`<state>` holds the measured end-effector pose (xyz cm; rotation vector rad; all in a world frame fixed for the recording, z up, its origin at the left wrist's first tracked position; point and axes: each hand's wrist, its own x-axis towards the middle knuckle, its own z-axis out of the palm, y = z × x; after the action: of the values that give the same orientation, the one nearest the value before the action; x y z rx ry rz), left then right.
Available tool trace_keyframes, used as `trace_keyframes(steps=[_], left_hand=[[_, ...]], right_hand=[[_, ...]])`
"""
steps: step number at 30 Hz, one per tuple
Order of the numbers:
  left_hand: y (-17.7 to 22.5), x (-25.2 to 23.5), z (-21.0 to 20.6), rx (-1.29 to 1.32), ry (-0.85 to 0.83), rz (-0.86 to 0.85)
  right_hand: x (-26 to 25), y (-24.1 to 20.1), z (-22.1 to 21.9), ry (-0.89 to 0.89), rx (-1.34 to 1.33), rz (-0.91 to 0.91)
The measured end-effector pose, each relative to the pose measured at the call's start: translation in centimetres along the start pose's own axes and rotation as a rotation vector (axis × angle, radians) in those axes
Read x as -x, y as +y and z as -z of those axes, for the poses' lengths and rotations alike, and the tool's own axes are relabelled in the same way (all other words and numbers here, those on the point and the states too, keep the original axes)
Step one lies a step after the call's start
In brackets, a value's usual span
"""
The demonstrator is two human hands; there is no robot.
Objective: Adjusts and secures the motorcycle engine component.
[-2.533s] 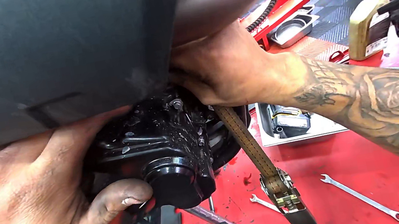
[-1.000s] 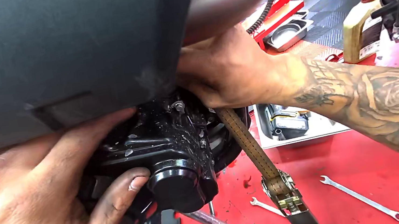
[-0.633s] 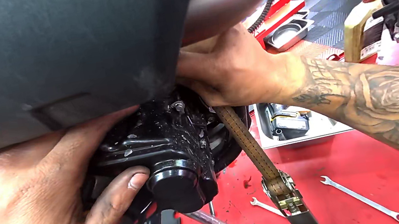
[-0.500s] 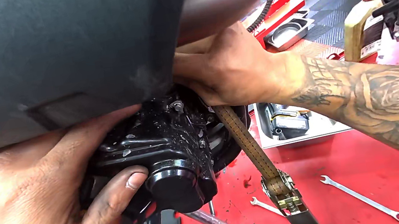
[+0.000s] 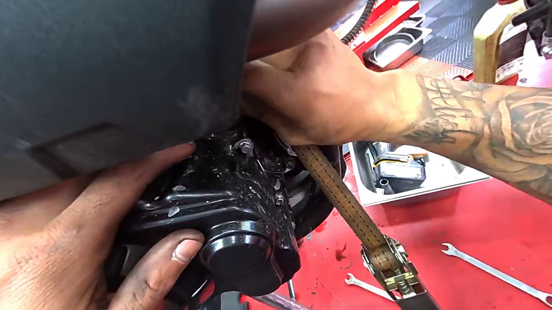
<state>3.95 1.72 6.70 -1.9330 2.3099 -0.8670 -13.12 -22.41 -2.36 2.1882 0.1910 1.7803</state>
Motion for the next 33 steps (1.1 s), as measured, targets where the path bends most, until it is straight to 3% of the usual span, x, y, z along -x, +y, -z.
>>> trace_keyframes(steps=[28, 33], left_hand=[[-0.34, -0.42, 0.34, -0.042, -0.016, -0.075], [-0.16, -0.15, 0.38, -0.068, -0.006, -0.044]], right_hand=[[-0.24, -0.01, 0.53, -0.088, 0.012, 0.001], [-0.12, 0.25, 0.39, -0.024, 0.005, 0.057]])
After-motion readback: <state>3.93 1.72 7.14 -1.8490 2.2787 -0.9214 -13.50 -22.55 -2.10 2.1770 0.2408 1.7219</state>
